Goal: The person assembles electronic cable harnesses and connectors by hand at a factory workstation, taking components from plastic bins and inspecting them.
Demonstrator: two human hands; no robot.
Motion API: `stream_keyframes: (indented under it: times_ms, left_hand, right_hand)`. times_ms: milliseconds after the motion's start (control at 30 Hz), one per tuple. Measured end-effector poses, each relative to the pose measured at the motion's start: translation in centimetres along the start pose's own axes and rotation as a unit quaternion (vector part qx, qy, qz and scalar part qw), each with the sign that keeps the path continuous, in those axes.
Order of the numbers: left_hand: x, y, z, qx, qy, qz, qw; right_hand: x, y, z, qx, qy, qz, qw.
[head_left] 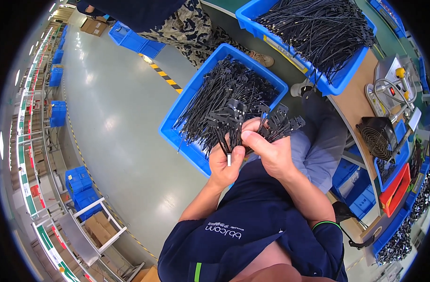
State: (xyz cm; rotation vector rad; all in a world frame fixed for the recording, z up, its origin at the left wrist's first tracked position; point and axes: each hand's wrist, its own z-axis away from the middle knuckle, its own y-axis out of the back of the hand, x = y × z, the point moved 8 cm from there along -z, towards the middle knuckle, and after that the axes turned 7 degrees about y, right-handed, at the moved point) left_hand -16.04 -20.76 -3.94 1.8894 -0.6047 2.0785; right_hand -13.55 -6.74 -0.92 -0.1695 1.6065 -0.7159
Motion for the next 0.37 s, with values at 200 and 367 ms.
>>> stream_keyframes:
  times_ms: [200,367]
  left_hand:
    - [-0.6,0.6,-0.2,0.001,0.005,-0.007,1.0]
    - [-1.0,0.9,-0.1,-0.024,0.042,0.021,0.999]
  right_hand:
    - [0.3,0.0,-0.1,0.019,-0.049,-0.01,0.999]
    - [0.4,-0.7,-0.6,-0.075,-0.028,-0.031,0.996]
